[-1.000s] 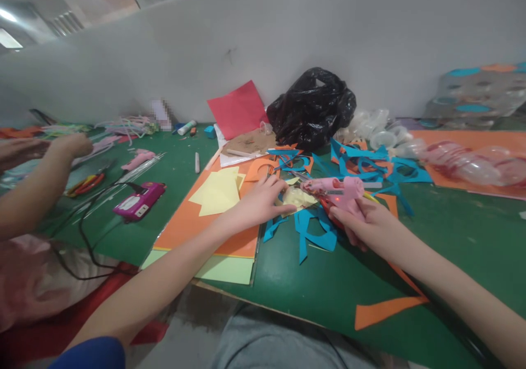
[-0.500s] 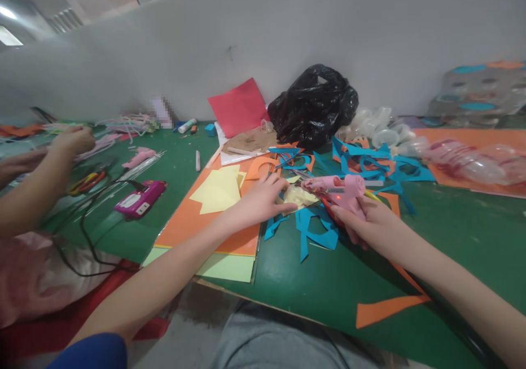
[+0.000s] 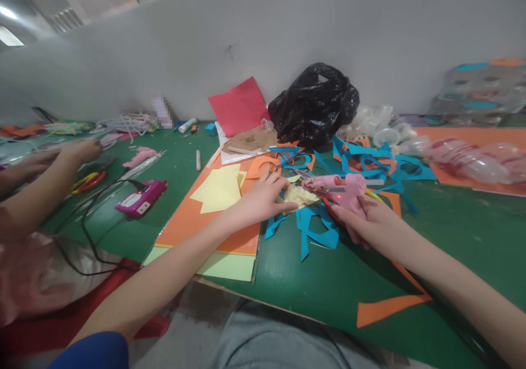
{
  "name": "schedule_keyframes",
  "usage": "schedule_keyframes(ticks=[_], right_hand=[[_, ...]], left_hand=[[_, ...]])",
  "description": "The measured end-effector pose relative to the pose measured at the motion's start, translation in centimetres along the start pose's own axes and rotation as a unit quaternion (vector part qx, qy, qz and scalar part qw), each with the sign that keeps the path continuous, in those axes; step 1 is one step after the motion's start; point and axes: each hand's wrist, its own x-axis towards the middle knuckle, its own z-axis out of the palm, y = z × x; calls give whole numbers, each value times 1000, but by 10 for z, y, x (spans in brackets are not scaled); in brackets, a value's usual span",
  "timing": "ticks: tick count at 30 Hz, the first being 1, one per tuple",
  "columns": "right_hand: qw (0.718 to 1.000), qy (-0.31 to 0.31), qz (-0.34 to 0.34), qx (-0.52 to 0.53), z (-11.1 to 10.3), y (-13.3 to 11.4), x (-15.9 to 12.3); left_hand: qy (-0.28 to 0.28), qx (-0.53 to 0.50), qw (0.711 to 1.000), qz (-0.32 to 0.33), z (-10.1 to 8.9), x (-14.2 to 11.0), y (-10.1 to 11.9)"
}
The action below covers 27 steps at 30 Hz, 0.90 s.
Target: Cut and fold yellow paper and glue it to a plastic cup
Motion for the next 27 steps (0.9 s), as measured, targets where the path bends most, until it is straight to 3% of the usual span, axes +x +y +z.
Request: schedule_keyframes(ticks=[3, 27], right_hand=[[1000, -25, 11, 9, -1, -1, 0], [998, -16, 33, 50, -1, 3, -2]], left_hand=[[-4, 1, 1000, -2, -1, 0, 2], [-6, -1, 1000, -5, -2, -1, 3]])
